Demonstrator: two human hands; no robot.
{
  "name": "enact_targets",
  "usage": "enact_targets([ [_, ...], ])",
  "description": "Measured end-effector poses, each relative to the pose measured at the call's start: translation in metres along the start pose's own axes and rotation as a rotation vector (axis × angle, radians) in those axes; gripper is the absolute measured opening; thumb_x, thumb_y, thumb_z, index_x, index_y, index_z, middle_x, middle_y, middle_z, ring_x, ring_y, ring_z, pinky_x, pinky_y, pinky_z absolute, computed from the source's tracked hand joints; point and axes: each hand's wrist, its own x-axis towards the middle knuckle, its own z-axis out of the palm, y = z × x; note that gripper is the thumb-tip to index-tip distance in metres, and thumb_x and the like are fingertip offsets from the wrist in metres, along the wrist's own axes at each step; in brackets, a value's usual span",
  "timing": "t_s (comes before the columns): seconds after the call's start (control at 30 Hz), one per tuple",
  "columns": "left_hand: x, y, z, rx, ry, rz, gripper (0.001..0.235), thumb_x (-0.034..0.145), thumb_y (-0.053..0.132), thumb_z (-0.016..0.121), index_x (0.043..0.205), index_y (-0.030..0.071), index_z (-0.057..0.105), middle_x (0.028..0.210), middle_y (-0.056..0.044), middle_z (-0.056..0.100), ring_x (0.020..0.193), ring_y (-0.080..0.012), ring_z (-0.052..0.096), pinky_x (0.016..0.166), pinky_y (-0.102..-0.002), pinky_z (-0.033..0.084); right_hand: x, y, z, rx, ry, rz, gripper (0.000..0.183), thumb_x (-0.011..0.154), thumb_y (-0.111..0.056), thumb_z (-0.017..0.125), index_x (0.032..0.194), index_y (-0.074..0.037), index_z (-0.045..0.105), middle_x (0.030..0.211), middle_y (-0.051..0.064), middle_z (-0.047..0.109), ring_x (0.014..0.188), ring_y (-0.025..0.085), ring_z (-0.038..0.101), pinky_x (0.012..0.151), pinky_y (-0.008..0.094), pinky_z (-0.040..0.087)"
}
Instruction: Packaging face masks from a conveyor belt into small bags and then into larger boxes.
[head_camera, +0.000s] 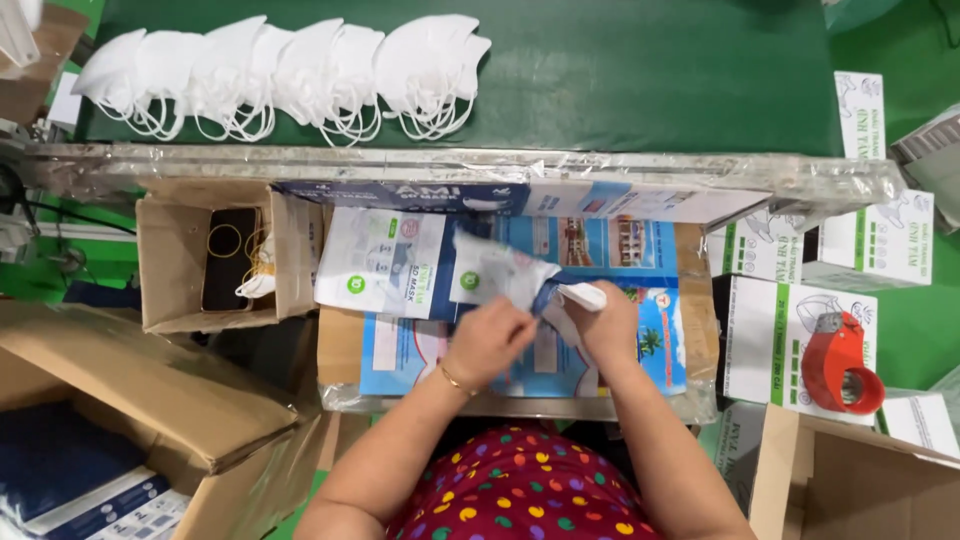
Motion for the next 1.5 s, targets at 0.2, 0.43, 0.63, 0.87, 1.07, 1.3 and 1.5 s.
enact_targets([
  [0.2, 0.005, -0.006, 0.01, -0.475, -0.248, -0.537, 0.019, 0.091, 0.02, 0.077, 0.09, 0.004, 0.067, 0.083, -0.009, 0.07, 0.071, -0.0242, 0.069, 0.065, -0.034, 0.055, -0.015, 0.017, 0.002, 0.433, -0.432, -0.087, 0.026, 0.087, -0.019, 0.076, 0.111, -0.008, 0.075, 0.102, 0.014, 0.077, 0.091, 0.019, 0.07, 0.08, 0.033, 0.056],
  [0.43, 0.041, 0.004, -0.021, -0.112, -0.099, -0.004, 0.032, 0.086, 0.023, 0.075, 0.107, 0.0, 0.07, 0.111, -0.018, 0.068, 0.11, -0.0364, 0.06, 0.098, -0.046, 0.044, -0.042, -0.013, -0.017, -0.036, -0.438, -0.07, 0.027, 0.086, -0.023, 0.077, 0.109, -0.01, 0.077, 0.093, 0.011, 0.081, 0.083, 0.015, 0.078, 0.076, 0.031, 0.059],
  [0.63, 0.033, 0.011, -0.013, -0.061, -0.193, -0.12, 0.006, 0.088, 0.018, 0.071, 0.087, 0.013, 0.073, 0.094, -0.007, 0.072, 0.104, -0.0295, 0.064, 0.1, -0.045, 0.041, -0.037, 0.023, -0.009, 0.525, -0.522, -0.022, 0.025, 0.09, -0.019, 0.073, 0.112, -0.007, 0.075, 0.097, 0.016, 0.073, 0.082, 0.019, 0.072, 0.076, 0.034, 0.054],
  [0.87, 0.038, 0.0, -0.012, 0.063, -0.07, -0.081, 0.005, 0.099, 0.01, 0.061, 0.096, 0.006, 0.059, 0.096, -0.013, 0.062, 0.096, -0.0346, 0.058, 0.087, -0.047, 0.045, -0.04, -0.034, -0.04, -0.085, -0.338, -0.489, 0.019, 0.089, -0.02, 0.075, 0.101, -0.006, 0.074, 0.098, 0.019, 0.068, 0.09, 0.038, 0.068, 0.078, 0.043, 0.053],
  [1.07, 0.042, 0.025, -0.023, -0.044, -0.493, -0.143, 0.016, 0.087, 0.02, 0.073, 0.098, 0.008, 0.072, 0.087, -0.013, 0.068, 0.083, -0.0342, 0.065, 0.073, -0.044, 0.051, -0.038, -0.019, -0.029, 0.246, -0.298, -0.362, 0.021, 0.089, -0.015, 0.071, 0.107, -0.005, 0.068, 0.094, 0.014, 0.067, 0.085, 0.027, 0.066, 0.076, 0.037, 0.052],
  [1.3, 0.049, 0.032, -0.023, -0.012, -0.355, 0.173, 0.017, 0.087, 0.019, 0.071, 0.099, 0.007, 0.07, 0.09, -0.01, 0.07, 0.086, -0.0335, 0.066, 0.075, -0.046, 0.05, -0.029, -0.014, -0.031, 0.39, -0.409, -0.394, 0.024, 0.087, -0.009, 0.068, 0.111, -0.004, 0.067, 0.099, 0.006, 0.068, 0.089, 0.017, 0.064, 0.079, 0.031, 0.052],
  [1.5, 0.053, 0.03, -0.015, 0.012, -0.444, 0.168, 0.013, 0.09, 0.019, 0.069, 0.092, 0.006, 0.065, 0.09, -0.012, 0.068, 0.089, -0.0365, 0.064, 0.076, -0.048, 0.049, -0.024, 0.012, -0.016, 0.285, -0.226, -0.315, 0.013, 0.09, -0.009, 0.068, 0.101, -0.004, 0.072, 0.086, 0.005, 0.068, 0.08, 0.015, 0.063, 0.072, 0.03, 0.051],
])
